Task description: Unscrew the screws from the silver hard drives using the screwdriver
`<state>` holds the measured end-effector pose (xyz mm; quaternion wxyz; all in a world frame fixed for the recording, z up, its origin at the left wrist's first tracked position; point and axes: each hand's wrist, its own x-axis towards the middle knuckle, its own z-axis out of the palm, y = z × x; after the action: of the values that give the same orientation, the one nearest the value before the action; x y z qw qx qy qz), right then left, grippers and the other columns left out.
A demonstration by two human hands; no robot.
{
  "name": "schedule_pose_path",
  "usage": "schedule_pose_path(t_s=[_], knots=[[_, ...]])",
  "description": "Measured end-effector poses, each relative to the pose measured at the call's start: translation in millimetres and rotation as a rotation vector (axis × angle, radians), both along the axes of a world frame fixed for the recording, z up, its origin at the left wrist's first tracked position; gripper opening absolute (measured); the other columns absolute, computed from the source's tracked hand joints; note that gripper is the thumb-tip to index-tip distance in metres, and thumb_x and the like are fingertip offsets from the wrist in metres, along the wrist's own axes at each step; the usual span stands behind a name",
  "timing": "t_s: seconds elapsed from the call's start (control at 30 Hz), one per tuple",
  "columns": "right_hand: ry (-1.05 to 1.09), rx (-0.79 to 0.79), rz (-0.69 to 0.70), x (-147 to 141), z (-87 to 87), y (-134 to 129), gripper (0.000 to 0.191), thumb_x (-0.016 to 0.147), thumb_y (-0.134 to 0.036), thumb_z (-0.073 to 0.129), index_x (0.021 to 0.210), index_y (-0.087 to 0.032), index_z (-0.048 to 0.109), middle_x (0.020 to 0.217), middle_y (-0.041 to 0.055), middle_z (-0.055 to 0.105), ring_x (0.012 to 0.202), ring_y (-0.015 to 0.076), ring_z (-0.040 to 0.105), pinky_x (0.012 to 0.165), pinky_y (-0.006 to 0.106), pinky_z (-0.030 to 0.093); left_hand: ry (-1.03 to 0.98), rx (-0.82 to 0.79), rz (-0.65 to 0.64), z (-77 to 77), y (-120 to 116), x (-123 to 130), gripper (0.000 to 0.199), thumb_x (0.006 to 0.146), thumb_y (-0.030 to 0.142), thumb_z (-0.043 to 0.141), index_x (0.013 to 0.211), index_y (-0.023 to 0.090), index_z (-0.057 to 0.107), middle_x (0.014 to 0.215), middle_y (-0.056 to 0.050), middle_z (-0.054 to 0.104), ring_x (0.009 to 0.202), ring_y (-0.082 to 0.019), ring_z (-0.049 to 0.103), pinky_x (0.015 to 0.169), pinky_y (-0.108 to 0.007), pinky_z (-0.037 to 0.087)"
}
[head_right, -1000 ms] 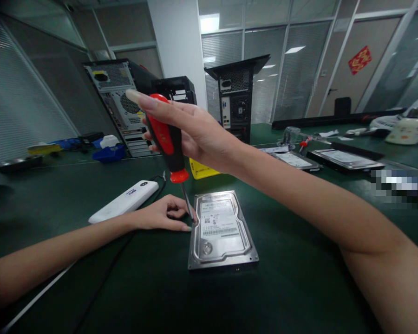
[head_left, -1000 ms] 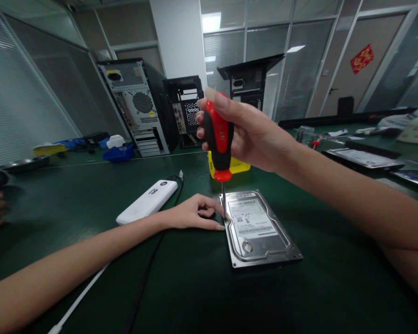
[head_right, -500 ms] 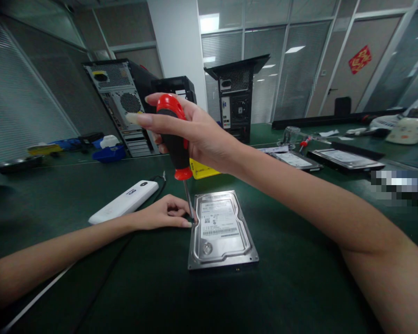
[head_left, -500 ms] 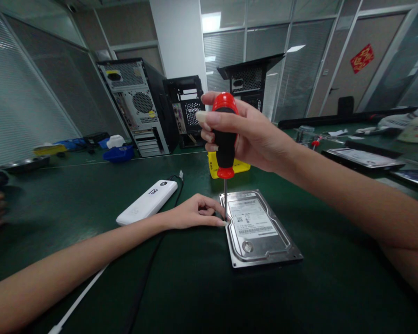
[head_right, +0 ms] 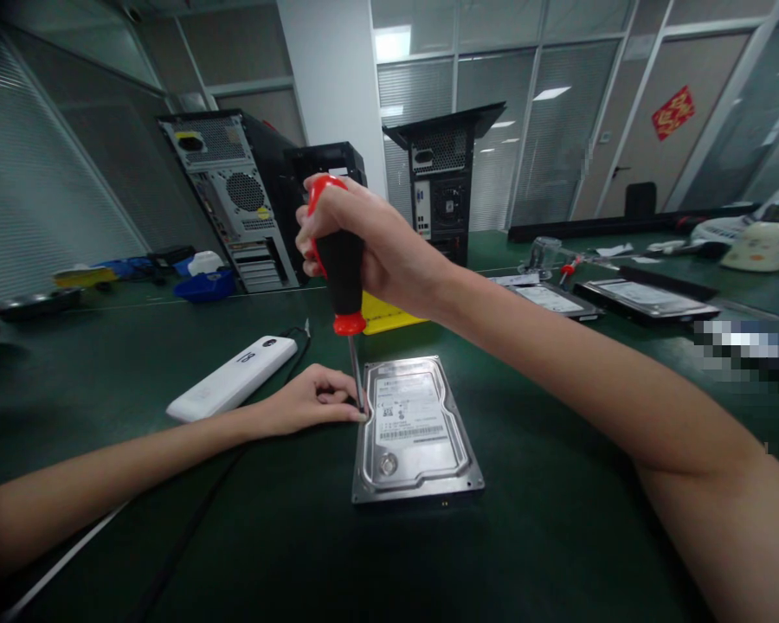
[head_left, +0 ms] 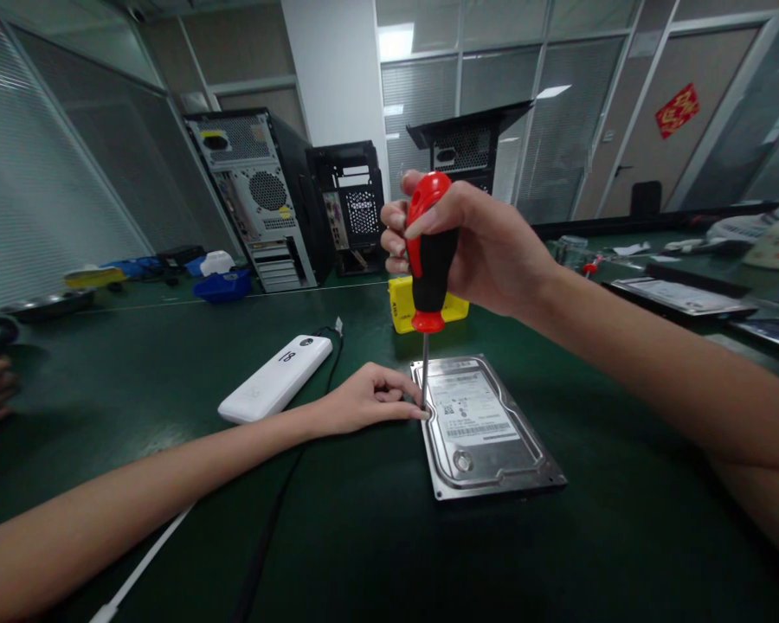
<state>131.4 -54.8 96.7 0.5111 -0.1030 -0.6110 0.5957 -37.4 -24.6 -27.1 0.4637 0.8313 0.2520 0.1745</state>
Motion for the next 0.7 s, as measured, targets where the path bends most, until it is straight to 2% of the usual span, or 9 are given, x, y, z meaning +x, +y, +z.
schedule_pose_path(t_s=[0.13,0.3,0.47,0.6,0.7], knots=[[-0.072,0.086,-0.015,0.6,-5.2,6.2,0.014,0.076,-0.014,0.059,0.080,-0.019,0.047,0.071,-0.0031,0.048,0.063,0.0086,0.048,0.062,0.021,0.044,0.025,0.022,0.016,0.7,-0.2,0.1,0.028,0.075,0.036,0.069,0.087,0.011,0.070,0.055,0.007,0.036,0.050,-0.006,0.024,0.046,-0.019,0.022],[-0.131,0.110,-0.044,0.2,-10.0,15.5,0.023,0.075,-0.030,0.070,0.082,-0.017,0.053,0.071,-0.0030,0.053,0.063,0.0081,0.051,0.063,0.020,0.046,0.026,0.032,-0.001,1.7,0.0,-0.1,0.027,0.076,0.037,0.068,0.088,0.012,0.070,0.056,0.007,0.033,0.051,-0.006,0.026,0.048,-0.020,0.022],[-0.089,0.116,-0.001,-0.6,-9.0,15.0,0.017,0.078,-0.029,0.067,0.087,-0.017,0.059,0.080,-0.0005,0.059,0.073,0.0088,0.056,0.070,0.020,0.050,0.036,0.010,0.006,-0.1,1.3,-0.5,0.030,0.076,0.038,0.068,0.090,0.011,0.069,0.055,0.008,0.029,0.050,-0.006,0.023,0.048,-0.020,0.020],[-0.097,0.065,0.060,-1.1,-6.0,7.4,0.016,0.081,-0.029,0.063,0.092,-0.018,0.060,0.091,0.0012,0.061,0.083,0.0108,0.058,0.076,0.022,0.051,0.027,0.002,0.006,-1.0,1.2,0.3,0.031,0.075,0.038,0.068,0.090,0.011,0.069,0.054,0.008,0.031,0.049,-0.006,0.023,0.047,-0.020,0.019],[-0.108,0.086,0.066,-0.8,-3.4,1.5,0.019,0.085,-0.029,0.057,0.101,-0.018,0.059,0.096,0.0025,0.060,0.087,0.0118,0.058,0.075,0.022,0.052,0.023,-0.001,0.006,-1.0,1.0,1.1,0.031,0.075,0.038,0.068,0.088,0.010,0.068,0.052,0.008,0.034,0.048,-0.006,0.023,0.046,-0.019,0.019]])
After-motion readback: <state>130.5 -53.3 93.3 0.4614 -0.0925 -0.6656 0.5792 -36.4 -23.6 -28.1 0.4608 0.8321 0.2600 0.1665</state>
